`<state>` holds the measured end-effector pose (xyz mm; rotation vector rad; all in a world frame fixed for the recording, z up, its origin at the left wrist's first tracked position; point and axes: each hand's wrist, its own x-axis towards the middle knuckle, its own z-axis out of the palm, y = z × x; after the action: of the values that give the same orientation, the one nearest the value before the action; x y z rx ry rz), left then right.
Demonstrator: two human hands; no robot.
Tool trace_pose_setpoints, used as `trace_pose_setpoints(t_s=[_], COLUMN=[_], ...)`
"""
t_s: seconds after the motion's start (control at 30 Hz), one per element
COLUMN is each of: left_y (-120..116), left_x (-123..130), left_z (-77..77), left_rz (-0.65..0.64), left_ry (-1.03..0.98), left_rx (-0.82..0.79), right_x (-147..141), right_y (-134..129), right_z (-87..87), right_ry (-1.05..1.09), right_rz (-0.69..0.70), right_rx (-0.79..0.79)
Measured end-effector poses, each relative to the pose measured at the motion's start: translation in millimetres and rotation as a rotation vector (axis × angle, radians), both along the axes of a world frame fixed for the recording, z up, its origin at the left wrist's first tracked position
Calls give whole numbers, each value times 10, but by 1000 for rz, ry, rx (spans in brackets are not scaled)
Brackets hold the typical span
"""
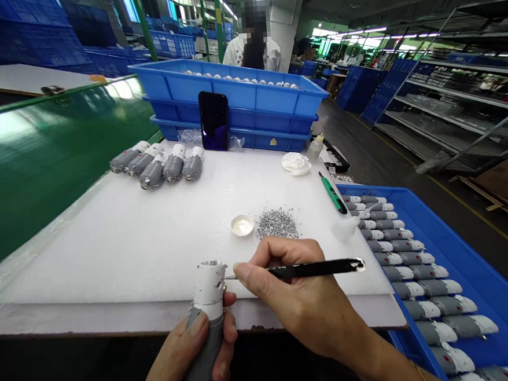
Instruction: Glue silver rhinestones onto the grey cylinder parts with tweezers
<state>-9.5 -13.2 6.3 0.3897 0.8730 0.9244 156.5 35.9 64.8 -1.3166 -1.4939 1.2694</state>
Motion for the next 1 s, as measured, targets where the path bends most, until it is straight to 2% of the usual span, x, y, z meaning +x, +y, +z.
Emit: trace_pose_setpoints(t_s=[0.23, 0.43, 1.0], left_y=[6, -39, -22], left_x=[49, 76, 71], left_z=[-68, -52, 3], left_rz=[47, 88, 37], left_ry=[252, 278, 346], left_rx=[64, 35, 71], right_x=[-36, -51, -65], right_y=[-11, 9, 13], right_z=[-16, -40, -53], right_ry=[-34, -20, -43], right_rz=[-10, -18, -23], right_rx=[64, 54, 92])
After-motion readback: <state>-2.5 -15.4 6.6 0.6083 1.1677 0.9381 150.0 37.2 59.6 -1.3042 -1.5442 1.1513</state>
